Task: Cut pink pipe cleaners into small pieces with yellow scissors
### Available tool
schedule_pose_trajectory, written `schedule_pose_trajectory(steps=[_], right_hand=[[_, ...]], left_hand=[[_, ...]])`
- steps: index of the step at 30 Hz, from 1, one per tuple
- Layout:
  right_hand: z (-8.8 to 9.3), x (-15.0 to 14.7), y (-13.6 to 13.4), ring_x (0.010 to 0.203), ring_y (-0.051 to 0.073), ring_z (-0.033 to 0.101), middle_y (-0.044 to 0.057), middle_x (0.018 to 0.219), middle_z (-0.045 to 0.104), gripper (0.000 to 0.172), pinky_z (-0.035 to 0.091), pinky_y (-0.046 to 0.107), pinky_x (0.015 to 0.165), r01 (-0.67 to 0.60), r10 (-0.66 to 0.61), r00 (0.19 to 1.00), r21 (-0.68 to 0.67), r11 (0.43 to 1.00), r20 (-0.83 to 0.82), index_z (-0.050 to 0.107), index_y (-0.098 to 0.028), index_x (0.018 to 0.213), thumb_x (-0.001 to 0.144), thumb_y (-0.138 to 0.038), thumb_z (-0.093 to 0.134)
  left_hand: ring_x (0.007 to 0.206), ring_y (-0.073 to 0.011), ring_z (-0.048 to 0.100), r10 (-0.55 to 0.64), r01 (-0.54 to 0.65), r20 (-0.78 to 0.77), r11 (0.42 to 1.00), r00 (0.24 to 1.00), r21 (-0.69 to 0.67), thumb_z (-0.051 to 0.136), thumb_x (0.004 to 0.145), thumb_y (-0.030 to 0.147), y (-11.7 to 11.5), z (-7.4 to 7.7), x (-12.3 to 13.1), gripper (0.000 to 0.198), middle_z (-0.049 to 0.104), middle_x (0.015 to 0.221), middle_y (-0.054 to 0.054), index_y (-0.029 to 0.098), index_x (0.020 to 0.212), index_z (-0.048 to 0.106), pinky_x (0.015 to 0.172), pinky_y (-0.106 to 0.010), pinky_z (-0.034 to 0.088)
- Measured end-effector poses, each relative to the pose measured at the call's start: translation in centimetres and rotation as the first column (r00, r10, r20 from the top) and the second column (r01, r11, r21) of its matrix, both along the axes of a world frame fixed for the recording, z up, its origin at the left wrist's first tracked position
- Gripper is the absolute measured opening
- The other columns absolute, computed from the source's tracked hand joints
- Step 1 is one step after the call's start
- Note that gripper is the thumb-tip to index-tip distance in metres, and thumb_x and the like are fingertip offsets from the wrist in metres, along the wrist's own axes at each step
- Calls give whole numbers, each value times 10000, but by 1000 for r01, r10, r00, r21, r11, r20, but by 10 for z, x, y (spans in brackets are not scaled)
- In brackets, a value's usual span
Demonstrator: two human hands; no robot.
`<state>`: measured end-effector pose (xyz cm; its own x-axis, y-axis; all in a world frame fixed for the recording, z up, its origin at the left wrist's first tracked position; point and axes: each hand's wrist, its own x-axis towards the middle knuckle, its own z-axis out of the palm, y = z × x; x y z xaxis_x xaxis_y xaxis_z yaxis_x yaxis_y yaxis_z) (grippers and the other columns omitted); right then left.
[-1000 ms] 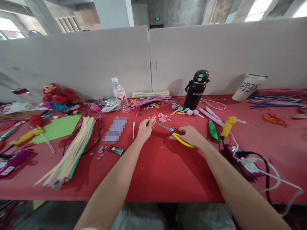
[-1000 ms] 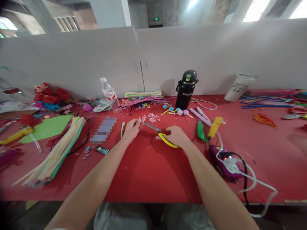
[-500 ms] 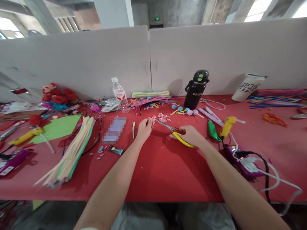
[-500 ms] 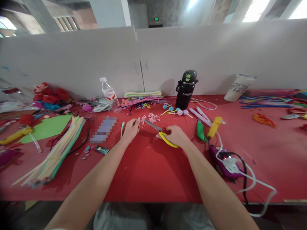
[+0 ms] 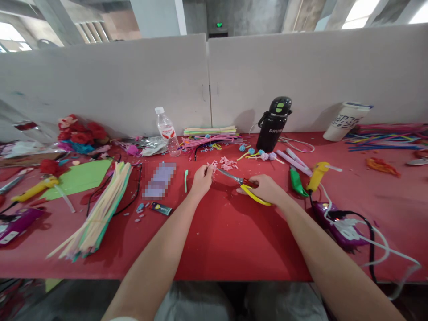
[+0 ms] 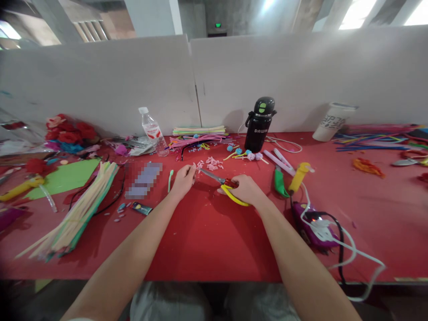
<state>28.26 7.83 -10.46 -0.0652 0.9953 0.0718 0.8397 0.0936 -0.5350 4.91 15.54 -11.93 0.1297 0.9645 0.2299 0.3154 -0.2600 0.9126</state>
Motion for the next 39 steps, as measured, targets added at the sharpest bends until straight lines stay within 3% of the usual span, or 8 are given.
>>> schedule_pose_trajectory(steps=[20, 27, 39], right_hand=[[4, 1, 0, 499, 86, 251, -41, 521, 321, 602, 140, 259, 469, -26, 26, 1000, -25, 999, -11, 390, -178, 523, 618, -740, 585], [6, 1, 0, 499, 88, 250, -41, 519, 322, 596, 138, 263, 469, -29, 29, 1000, -23, 999, 12, 404, -178, 518, 622, -733, 592], [4, 0, 0, 503, 91, 254, -37, 527, 327, 613, 147, 263, 466, 14, -14, 1000, -8, 1000, 8, 391, -183, 521, 612, -759, 578]], left_hand=[[500, -100, 426, -25, 25, 28, 999, 999, -23, 451, 855, 488, 0, 1, -1, 352, 450, 561, 25, 184, 681, 477, 500, -231, 321], [509, -98, 440, -32, 32, -24, 999, 999, 25, 431, 868, 473, 1, 1, -2, 347, 458, 571, 23, 185, 678, 467, 506, -228, 332], [509, -102, 439, -22, 22, 6, 999, 1000, -28, 450, 852, 492, 0, 3, -1, 358, 462, 558, 23, 186, 665, 468, 502, -229, 320]])
